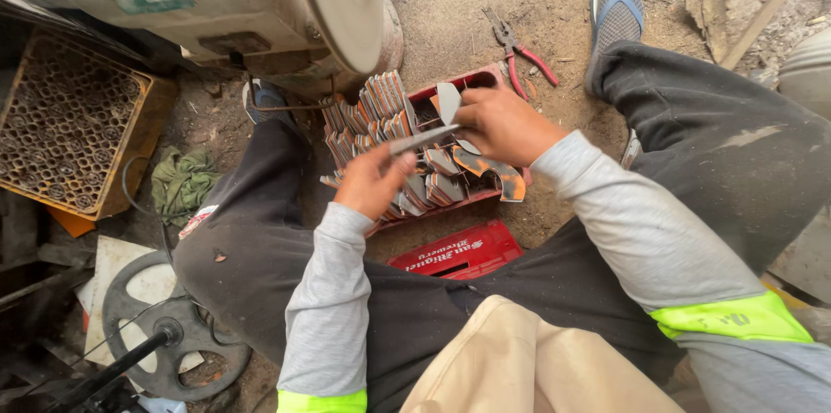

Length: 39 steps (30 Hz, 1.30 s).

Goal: The person sits on the ground and repeatedly picks up small metal pieces from a red crate, presses them against a rotating grinding wheel to smooth or shape them, and returns them to the crate. The process is repeated for multiple pieces throughout the clip.

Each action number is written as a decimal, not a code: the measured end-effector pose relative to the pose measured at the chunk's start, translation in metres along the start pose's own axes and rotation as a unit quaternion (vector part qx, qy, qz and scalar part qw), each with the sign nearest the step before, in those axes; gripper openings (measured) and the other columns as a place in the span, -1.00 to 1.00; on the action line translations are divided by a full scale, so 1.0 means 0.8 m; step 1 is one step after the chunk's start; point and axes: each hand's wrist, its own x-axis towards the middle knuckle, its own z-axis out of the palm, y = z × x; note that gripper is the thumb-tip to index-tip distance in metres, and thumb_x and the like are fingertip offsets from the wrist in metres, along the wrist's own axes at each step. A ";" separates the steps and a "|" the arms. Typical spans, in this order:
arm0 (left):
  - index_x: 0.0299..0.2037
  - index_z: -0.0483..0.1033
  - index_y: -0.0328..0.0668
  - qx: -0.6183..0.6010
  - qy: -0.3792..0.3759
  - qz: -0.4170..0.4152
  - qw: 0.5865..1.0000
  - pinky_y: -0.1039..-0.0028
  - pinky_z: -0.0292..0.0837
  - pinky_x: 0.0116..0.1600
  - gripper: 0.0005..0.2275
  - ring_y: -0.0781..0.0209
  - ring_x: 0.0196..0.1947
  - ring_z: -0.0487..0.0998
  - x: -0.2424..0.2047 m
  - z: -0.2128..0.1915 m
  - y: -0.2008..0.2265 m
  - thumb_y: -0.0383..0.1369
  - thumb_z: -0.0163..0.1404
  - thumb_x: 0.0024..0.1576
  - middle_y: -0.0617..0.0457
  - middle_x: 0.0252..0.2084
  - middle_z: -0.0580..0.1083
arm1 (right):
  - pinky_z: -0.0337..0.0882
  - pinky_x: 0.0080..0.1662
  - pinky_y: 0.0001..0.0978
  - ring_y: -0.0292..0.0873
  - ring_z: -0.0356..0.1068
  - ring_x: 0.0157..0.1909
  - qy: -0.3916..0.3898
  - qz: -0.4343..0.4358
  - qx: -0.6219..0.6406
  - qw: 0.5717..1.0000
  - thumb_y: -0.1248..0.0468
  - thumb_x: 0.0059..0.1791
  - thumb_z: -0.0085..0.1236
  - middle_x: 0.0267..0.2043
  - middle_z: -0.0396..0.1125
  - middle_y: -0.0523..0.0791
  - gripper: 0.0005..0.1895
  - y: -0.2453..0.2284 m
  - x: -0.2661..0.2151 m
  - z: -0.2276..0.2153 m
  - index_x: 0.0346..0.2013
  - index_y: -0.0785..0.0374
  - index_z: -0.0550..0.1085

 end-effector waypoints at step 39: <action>0.42 0.05 -0.05 -0.438 0.081 -0.100 0.890 0.19 0.68 -0.13 -0.37 0.06 0.05 0.54 -0.034 0.081 0.000 -0.07 -0.02 0.19 -0.09 0.16 0.39 | 0.45 -0.10 0.07 0.28 0.48 -0.12 0.094 0.045 0.151 0.983 0.35 -0.04 0.09 -0.20 0.45 0.21 -0.54 -0.080 -0.062 0.037 0.16 0.30 0.32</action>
